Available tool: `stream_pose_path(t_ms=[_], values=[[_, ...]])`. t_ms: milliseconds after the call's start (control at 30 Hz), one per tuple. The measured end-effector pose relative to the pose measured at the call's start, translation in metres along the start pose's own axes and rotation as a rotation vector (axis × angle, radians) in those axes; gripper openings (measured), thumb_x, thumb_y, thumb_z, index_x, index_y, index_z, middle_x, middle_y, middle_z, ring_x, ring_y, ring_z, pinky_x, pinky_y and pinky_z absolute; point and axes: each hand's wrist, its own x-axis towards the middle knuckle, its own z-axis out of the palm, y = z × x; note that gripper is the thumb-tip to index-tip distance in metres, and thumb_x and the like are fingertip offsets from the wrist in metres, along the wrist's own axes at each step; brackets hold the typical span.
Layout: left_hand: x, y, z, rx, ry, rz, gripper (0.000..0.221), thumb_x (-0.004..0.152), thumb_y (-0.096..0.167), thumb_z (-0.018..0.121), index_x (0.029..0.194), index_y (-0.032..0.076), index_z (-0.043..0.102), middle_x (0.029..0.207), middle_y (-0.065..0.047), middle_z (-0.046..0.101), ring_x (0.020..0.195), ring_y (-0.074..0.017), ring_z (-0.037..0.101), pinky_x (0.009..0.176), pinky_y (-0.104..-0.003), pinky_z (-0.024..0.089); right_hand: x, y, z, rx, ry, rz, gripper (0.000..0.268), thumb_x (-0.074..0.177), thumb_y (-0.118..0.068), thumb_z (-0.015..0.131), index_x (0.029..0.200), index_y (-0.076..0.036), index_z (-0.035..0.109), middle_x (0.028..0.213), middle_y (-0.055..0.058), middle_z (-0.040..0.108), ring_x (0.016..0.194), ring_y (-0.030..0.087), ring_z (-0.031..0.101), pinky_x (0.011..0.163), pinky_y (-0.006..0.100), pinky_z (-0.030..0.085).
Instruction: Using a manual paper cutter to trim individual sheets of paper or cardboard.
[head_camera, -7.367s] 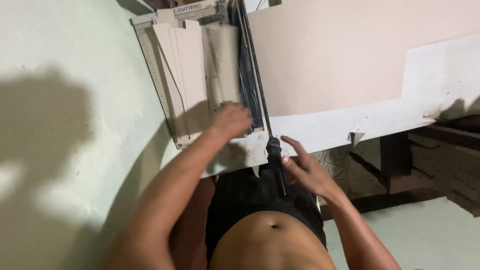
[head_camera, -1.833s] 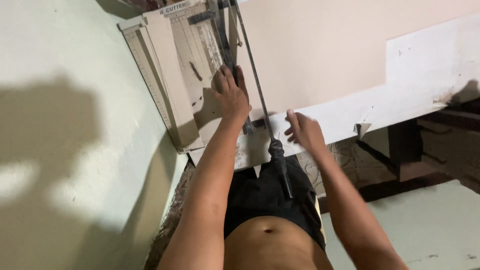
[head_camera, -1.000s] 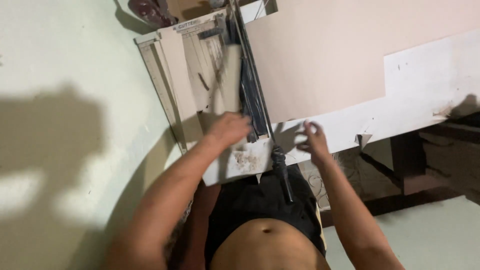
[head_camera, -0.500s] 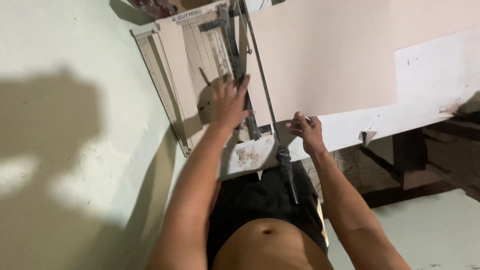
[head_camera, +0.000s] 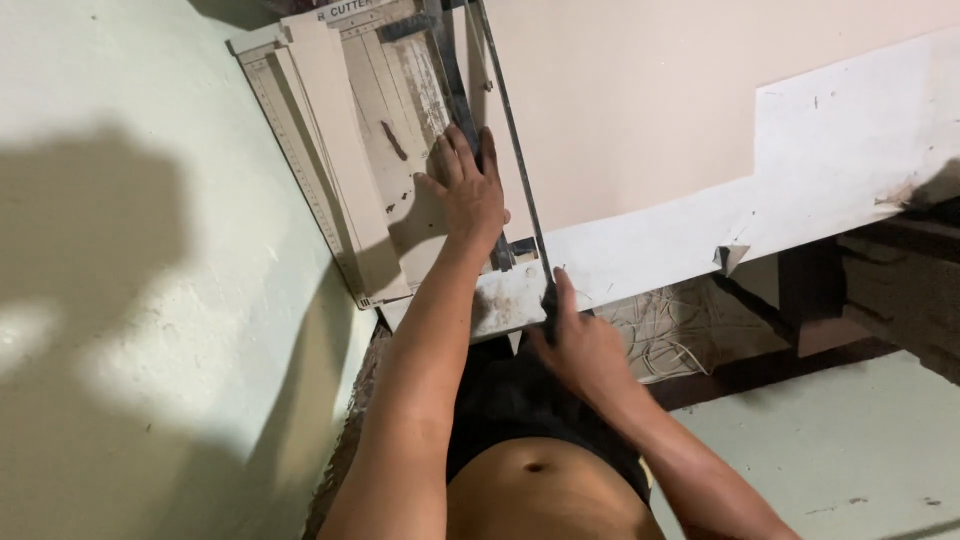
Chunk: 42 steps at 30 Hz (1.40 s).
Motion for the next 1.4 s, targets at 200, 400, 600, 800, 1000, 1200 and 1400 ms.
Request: stream_pose_path(t_ms=[200, 400, 600, 800, 1000, 1200, 1400], values=[[0.000, -0.004, 0.010, -0.024, 0.048, -0.017, 0.118, 0.080, 0.023, 0.088, 0.164, 0.014, 0.006, 0.165, -0.031, -0.003, 0.155, -0.0444, -0.001, 0.110, -0.083, 0.013, 0.079, 0.071, 0.097, 0.004, 0.062, -0.077, 0.072, 0.093, -0.018, 0.056, 0.156, -0.010, 0.021, 0.101, 0.031, 0.073, 0.092, 0.052, 0.072, 0.082, 0.062, 0.057], [0.002, -0.013, 0.044, 0.151, 0.337, 0.306, 0.059, 0.089, 0.036, 0.072, 0.140, 0.013, 0.052, 0.150, -0.020, 0.030, 0.142, -0.0364, 0.029, 0.111, -0.064, 0.016, -0.026, 0.028, -0.029, 0.369, -0.051, -0.004, 0.081, 0.090, -0.058, 0.054, 0.157, -0.020, 0.027, 0.087, 0.029, 0.075, 0.084, 0.052, 0.074, 0.078, 0.059, 0.057], [-0.017, -0.048, 0.081, 0.260, 0.413, 0.842, 0.010, 0.090, 0.024, 0.069, 0.086, 0.018, 0.076, 0.098, -0.003, 0.073, 0.082, -0.0241, 0.068, 0.074, -0.037, 0.053, 0.095, 0.133, 0.024, 0.907, 0.060, 0.245, 0.082, 0.100, -0.070, 0.052, 0.157, -0.013, 0.033, 0.129, 0.022, 0.065, 0.105, 0.042, 0.070, 0.085, 0.055, 0.058], [-0.009, -0.143, 0.063, 0.684, 0.037, 0.582, 0.013, 0.085, 0.014, 0.068, 0.084, 0.022, 0.079, 0.091, -0.002, 0.076, 0.082, -0.0255, 0.069, 0.073, -0.047, 0.052, 0.163, 0.179, 0.035, 1.723, 0.141, 0.208, 0.038, 0.101, -0.039, 0.070, 0.111, -0.022, 0.037, 0.094, -0.002, 0.058, 0.074, 0.021, 0.071, 0.066, 0.029, 0.063], [-0.042, -0.130, -0.012, 0.521, 0.117, 0.489, 0.031, 0.098, 0.022, 0.064, 0.129, 0.022, 0.060, 0.142, -0.008, 0.046, 0.131, -0.0312, 0.049, 0.101, -0.050, 0.042, 0.151, 0.150, 0.054, 1.517, 0.235, 0.155, 0.020, 0.103, -0.021, 0.068, 0.110, -0.011, 0.052, 0.091, 0.006, 0.068, 0.080, 0.025, 0.075, 0.074, 0.042, 0.067], [-0.025, -0.042, -0.017, -0.016, 0.193, 0.229, 0.081, 0.092, 0.040, 0.073, 0.159, 0.021, 0.031, 0.157, -0.027, 0.031, 0.146, -0.0479, 0.029, 0.115, -0.069, 0.021, 0.161, 0.131, 0.049, 1.273, 0.261, 0.067, 0.025, 0.107, -0.028, 0.063, 0.115, -0.004, 0.062, 0.100, 0.010, 0.067, 0.090, 0.031, 0.075, 0.081, 0.050, 0.063], [-0.004, -0.004, 0.010, 0.017, 0.118, -0.006, 0.110, 0.085, 0.027, 0.085, 0.165, 0.016, 0.011, 0.166, -0.031, 0.002, 0.154, -0.0492, 0.005, 0.114, -0.079, 0.015, 0.147, 0.124, 0.035, 0.841, 0.056, 0.111, 0.052, 0.109, -0.053, 0.050, 0.104, -0.005, 0.069, 0.077, 0.012, 0.070, 0.066, 0.025, 0.073, 0.061, 0.040, 0.063]])
